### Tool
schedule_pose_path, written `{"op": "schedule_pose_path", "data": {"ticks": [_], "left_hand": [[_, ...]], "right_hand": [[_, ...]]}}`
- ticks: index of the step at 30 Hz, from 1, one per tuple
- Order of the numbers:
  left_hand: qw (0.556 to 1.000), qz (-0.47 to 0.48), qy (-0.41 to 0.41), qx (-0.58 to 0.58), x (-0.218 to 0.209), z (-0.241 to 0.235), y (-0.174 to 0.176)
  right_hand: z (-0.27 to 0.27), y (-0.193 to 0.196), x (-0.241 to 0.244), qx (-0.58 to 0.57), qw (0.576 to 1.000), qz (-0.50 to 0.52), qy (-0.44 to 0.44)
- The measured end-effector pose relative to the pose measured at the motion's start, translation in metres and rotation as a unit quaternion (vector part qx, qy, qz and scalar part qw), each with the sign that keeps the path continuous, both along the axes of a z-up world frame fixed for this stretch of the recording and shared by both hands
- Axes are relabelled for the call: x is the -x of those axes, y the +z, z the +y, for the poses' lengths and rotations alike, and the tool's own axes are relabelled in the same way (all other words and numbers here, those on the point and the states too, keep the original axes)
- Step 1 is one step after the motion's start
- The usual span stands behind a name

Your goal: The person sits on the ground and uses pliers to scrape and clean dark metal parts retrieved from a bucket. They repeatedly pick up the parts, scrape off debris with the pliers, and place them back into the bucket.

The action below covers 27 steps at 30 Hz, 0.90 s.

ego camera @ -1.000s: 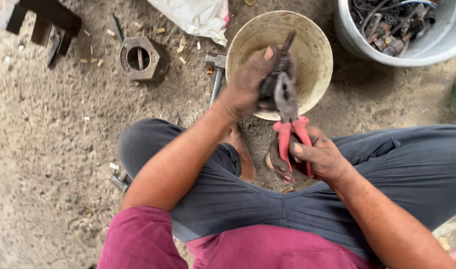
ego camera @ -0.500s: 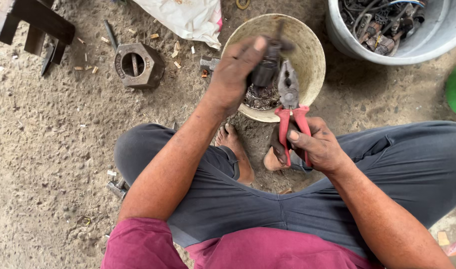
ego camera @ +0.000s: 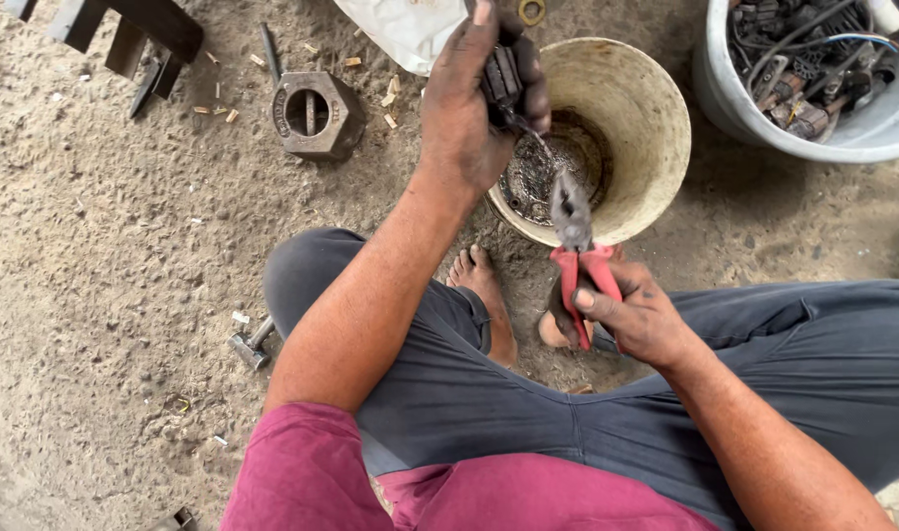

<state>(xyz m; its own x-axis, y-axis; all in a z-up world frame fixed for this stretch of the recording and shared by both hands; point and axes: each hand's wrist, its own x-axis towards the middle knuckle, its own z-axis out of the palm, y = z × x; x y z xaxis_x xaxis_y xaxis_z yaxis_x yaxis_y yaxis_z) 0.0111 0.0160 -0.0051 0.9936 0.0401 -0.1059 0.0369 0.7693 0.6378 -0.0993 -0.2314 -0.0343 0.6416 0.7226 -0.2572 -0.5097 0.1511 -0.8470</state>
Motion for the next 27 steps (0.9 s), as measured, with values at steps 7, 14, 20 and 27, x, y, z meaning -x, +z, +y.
{"op": "schedule_pose_path", "data": {"ticks": [7,14,20,27], "left_hand": [[0.997,-0.076,0.002,0.026,0.003,0.005,-0.008],[0.993,-0.106,0.044,-0.015,-0.004,0.008,-0.021],[0.994,-0.099,0.046,-0.01,-0.009,0.009,-0.017],[0.998,-0.056,0.028,0.03,-0.013,-0.005,-0.018]], "right_hand": [[-0.007,-0.01,0.0,0.004,0.999,-0.032,-0.003],[-0.008,-0.011,-0.004,0.232,0.965,-0.125,0.015],[-0.022,0.02,-0.026,0.345,0.813,-0.45,0.132],[-0.04,-0.051,-0.025,0.67,0.596,-0.238,0.374]]}}
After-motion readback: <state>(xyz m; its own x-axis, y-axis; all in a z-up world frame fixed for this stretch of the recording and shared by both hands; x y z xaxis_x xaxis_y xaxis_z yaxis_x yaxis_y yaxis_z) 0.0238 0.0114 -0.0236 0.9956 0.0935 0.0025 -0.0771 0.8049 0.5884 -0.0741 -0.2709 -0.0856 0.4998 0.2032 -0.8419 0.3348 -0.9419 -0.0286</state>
